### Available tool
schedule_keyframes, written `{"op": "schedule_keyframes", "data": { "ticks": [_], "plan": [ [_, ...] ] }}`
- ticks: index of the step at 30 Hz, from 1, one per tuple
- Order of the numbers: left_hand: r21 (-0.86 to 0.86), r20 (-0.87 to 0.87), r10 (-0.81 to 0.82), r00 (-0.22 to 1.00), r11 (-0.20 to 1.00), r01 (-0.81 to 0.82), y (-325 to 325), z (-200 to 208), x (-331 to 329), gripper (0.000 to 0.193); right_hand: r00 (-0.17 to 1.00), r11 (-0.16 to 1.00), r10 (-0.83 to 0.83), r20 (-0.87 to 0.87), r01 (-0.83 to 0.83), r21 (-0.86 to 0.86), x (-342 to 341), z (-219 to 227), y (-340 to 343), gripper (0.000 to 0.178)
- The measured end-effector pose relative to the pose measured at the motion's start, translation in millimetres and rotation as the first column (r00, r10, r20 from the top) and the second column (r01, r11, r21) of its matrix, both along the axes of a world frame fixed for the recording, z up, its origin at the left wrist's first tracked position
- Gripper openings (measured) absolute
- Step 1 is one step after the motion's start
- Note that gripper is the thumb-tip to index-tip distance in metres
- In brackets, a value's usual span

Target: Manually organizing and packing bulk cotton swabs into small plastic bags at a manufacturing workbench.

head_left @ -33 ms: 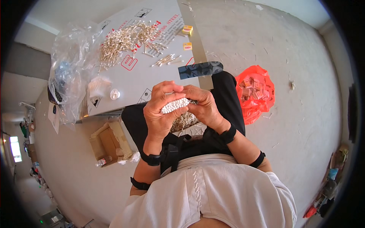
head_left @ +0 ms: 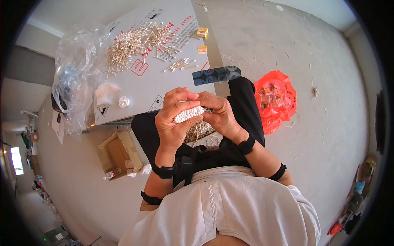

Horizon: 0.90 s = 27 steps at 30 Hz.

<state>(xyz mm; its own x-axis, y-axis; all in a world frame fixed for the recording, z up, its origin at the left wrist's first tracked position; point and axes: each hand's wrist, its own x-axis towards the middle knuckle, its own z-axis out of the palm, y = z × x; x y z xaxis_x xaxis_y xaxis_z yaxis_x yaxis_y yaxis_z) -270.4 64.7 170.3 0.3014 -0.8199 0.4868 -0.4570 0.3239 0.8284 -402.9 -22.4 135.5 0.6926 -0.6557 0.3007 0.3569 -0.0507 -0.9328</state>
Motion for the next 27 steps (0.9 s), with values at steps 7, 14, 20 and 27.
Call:
{"op": "schedule_keyframes", "data": {
  "ticks": [7, 14, 20, 27],
  "plan": [
    [0.019, -0.047, 0.027, 0.999, 0.999, -0.027, -2.4, 3.7, -4.9, 0.031, 0.999, 1.0, -0.021, -0.026, 0.021, -0.014, 0.6, -4.6, 0.6, 0.031],
    [-0.023, 0.043, -0.004, 0.999, 1.0, 0.005, -1.6, -6.2, 0.2, 0.033, 0.996, 0.994, -0.078, -0.048, 0.074, -0.075, 2.0, -3.2, 2.6, 0.029],
    [0.002, -0.522, 0.003, 0.853, 1.0, -0.002, 7.8, 0.7, 3.8, 0.041, 0.976, 0.905, 0.15, -0.157, -0.072, 0.419, -1.9, 0.8, -2.4, 0.015],
    [0.027, 0.562, 0.074, 0.824, 0.994, -0.108, 7.8, -10.6, 18.2, 0.044, 0.972, 0.608, 0.231, -0.041, -0.111, 0.786, -3.3, -13.8, -6.7, 0.019]
  ]
}}
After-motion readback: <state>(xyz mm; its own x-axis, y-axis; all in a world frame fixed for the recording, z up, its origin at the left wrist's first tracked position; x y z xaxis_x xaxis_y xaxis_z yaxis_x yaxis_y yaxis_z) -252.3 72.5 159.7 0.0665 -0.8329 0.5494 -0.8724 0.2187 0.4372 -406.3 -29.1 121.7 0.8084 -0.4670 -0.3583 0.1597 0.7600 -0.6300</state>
